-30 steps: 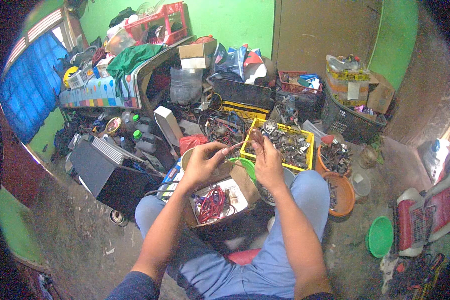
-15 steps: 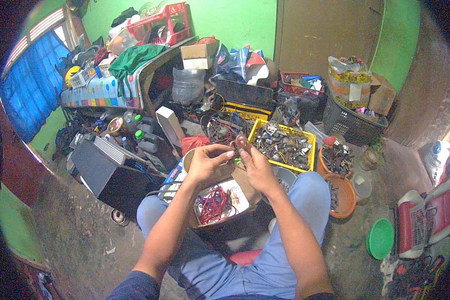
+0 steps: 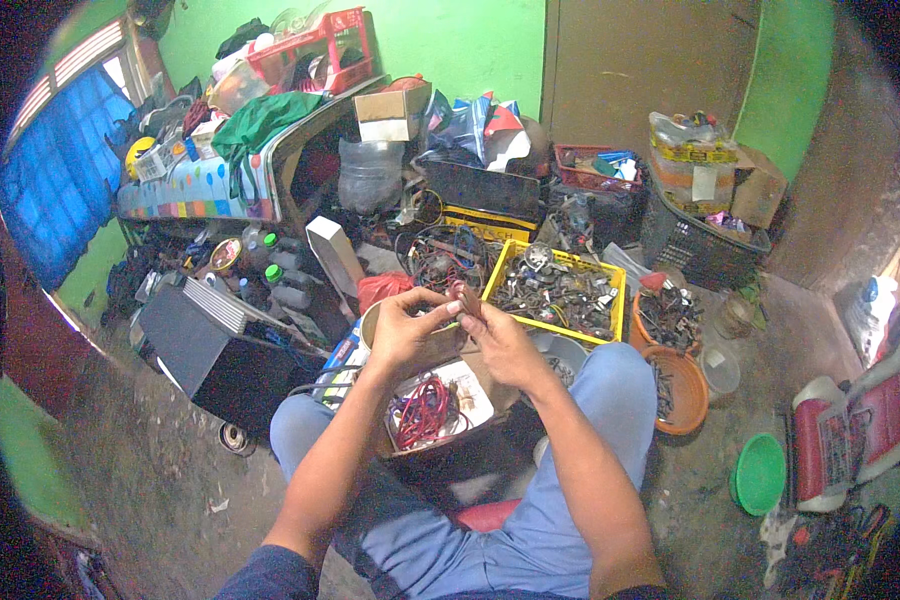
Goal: The person manipulates a bundle of wires and a small electronic component, stripping wire insulation by hand and inserting wire ends into a connector block. They also sort through wires inside a cardboard box.
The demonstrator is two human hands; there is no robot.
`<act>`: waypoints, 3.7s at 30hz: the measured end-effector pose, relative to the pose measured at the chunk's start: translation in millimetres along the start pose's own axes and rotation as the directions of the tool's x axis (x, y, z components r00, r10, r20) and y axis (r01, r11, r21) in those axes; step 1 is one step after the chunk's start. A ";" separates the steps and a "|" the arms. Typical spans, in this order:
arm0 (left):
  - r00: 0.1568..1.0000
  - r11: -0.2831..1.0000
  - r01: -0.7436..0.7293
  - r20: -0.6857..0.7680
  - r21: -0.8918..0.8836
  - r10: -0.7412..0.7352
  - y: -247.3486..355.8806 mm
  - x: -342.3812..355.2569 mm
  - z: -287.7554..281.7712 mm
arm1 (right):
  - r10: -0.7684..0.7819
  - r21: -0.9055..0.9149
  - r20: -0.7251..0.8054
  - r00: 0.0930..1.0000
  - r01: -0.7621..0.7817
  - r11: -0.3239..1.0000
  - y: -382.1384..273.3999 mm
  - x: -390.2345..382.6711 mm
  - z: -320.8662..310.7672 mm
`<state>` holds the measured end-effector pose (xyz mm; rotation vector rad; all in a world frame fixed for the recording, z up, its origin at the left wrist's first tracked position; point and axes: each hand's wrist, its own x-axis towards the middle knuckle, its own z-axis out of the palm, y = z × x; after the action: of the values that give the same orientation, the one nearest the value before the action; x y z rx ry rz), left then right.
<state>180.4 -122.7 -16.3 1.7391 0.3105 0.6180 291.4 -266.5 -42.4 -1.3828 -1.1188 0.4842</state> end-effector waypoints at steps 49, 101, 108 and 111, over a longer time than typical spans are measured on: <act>0.800 0.646 -0.537 0.083 0.542 0.595 14.0 0.2 -33.9 | 0.226 -0.026 0.252 0.941 -0.226 0.974 -24.9 -4.1 -11.1; 0.996 0.992 -0.086 -0.034 -0.091 0.083 5.3 -14.2 26.2 | 0.049 0.245 -0.169 0.984 -0.006 0.970 -7.7 0.1 5.7; 0.973 0.961 -0.228 -0.004 0.154 0.232 -8.3 -13.6 26.5 | 0.113 0.153 -0.209 0.971 -0.081 0.985 12.1 -0.3 -2.0; 0.983 0.973 -0.183 0.006 0.144 0.184 1.8 -18.2 33.2 | 0.138 0.212 -0.212 0.967 -0.093 0.973 16.4 3.2 -4.5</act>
<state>183.6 -159.7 -24.0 1.9190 0.2047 0.7510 301.9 -263.0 -55.7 -1.2942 -0.7858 0.4963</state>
